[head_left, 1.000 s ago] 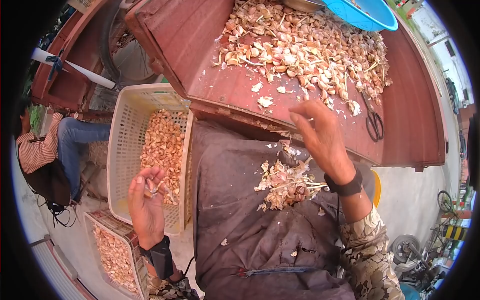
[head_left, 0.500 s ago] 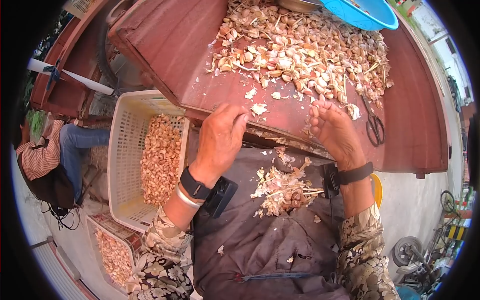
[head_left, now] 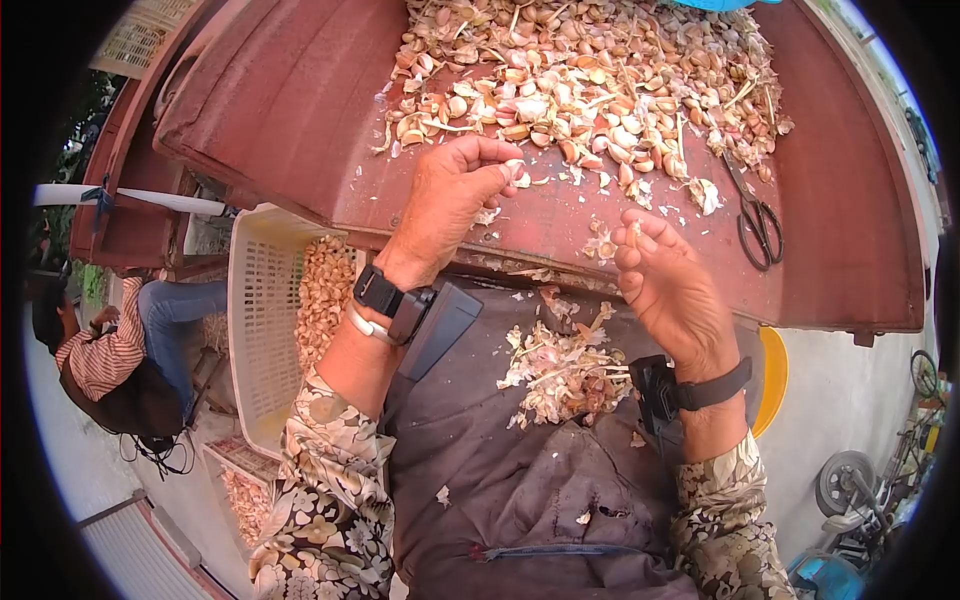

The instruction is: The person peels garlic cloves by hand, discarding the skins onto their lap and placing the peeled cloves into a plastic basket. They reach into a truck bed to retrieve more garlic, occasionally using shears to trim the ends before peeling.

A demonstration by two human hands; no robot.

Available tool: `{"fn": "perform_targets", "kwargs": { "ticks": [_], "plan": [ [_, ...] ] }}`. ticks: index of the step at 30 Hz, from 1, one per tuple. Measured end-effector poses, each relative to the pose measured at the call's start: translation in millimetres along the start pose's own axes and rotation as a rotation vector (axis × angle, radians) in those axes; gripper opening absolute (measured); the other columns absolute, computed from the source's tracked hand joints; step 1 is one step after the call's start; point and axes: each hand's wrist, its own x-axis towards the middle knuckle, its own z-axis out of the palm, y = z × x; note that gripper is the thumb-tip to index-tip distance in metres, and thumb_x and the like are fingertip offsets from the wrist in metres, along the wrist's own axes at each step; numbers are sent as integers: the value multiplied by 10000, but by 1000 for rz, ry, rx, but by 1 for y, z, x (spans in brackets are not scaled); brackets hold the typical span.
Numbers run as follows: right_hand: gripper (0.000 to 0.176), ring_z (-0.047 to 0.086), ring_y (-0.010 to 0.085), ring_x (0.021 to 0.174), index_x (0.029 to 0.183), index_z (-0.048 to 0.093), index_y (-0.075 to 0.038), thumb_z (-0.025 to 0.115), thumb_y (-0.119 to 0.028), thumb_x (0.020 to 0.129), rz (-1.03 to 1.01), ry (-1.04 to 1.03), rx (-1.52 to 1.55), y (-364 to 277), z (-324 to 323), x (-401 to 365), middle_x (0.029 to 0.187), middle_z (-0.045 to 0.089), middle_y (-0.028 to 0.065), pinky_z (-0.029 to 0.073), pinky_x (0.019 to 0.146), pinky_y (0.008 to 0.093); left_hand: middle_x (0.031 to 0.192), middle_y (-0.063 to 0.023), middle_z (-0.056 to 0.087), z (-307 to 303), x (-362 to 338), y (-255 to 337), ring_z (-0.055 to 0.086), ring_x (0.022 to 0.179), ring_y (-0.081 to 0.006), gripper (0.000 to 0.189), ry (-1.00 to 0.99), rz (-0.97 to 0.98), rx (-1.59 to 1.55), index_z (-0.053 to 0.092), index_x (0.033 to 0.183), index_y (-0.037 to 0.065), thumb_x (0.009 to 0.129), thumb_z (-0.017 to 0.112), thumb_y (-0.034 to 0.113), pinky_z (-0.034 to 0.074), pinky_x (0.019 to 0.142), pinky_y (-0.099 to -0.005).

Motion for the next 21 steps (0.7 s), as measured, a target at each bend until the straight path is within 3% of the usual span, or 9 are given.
{"fn": "perform_targets", "kwargs": {
  "ticks": [6, 8, 9, 11, 13, 14, 16, 19, 21],
  "plan": [
    [253, 648, 173, 899, 1176, 546, 7, 573, -51, 931, -80, 181, -82, 25, 0, 0, 1062, 625, 116, 561, 742, 260, 1005, -126, 637, 33, -88, 36, 601, 880, -162, 197, -163, 209, -610, 611, 1077, -30, 903, 603, 62, 484, 781, -298],
    [306, 657, 212, 942, 1213, 532, 13, 595, -72, 926, -24, 12, -280, 45, 43, 0, 1098, 617, 124, 564, 771, 289, 985, -169, 634, 47, -119, 66, 612, 861, -205, 165, -418, 493, -496, 620, 1024, -56, 885, 616, 32, 498, 751, -318],
    [378, 635, 235, 1035, 1258, 510, 28, 621, -90, 916, 73, -138, -317, 53, 75, -9, 1132, 603, 137, 555, 813, 311, 981, -190, 634, 48, -130, 85, 619, 861, -225, 159, -621, 541, -544, 623, 1008, -69, 869, 631, 10, 504, 743, -322],
    [422, 573, 239, 1146, 1265, 505, 56, 634, -115, 902, -25, -364, -658, 79, 99, -11, 1211, 577, 156, 525, 856, 345, 973, -232, 634, 49, -143, 114, 634, 863, -266, 152, -920, 585, -661, 628, 974, -95, 838, 660, -36, 518, 727, -331],
    [358, 613, 228, 1064, 1191, 564, 62, 625, -102, 880, -187, -329, -816, 84, 99, 9, 1136, 625, 161, 519, 826, 343, 997, -273, 625, 52, -148, 121, 641, 809, -277, 171, -910, 764, -720, 646, 1001, -131, 851, 657, -51, 539, 696, -322],
    [311, 632, 217, 1002, 1137, 593, 64, 616, -95, 871, -245, -222, -961, 79, 94, 24, 1055, 651, 162, 518, 804, 335, 998, -272, 627, 58, -168, 110, 637, 816, -283, 156, -699, 846, -774, 652, 988, -130, 855, 654, -50, 535, 706, -330],
    [226, 665, 198, 831, 994, 644, 71, 601, -109, 865, -391, -41, -1241, 63, 80, 61, 849, 687, 158, 513, 738, 323, 1005, -271, 634, 53, -174, 90, 628, 819, -295, 141, -641, 926, -859, 664, 962, -126, 852, 661, -38, 526, 716, -347],
    [168, 647, 357, 799, 940, 650, 17, 558, -109, 879, -511, 55, -1596, 43, 56, 116, 909, 661, 205, 507, 733, 428, 1007, -274, 639, 50, -181, 77, 622, 816, -300, 138, -576, 951, -1015, 673, 947, -124, 845, 672, -31, 522, 713, -355],
    [181, 635, 312, 799, 991, 644, 0, 565, -81, 851, -733, 49, -1861, 40, 54, 140, 884, 645, 173, 508, 730, 403, 1002, -276, 642, 46, -182, 77, 620, 813, -302, 140, -515, 941, -1083, 674, 944, -126, 840, 677, -32, 523, 707, -353]
  ]
}}
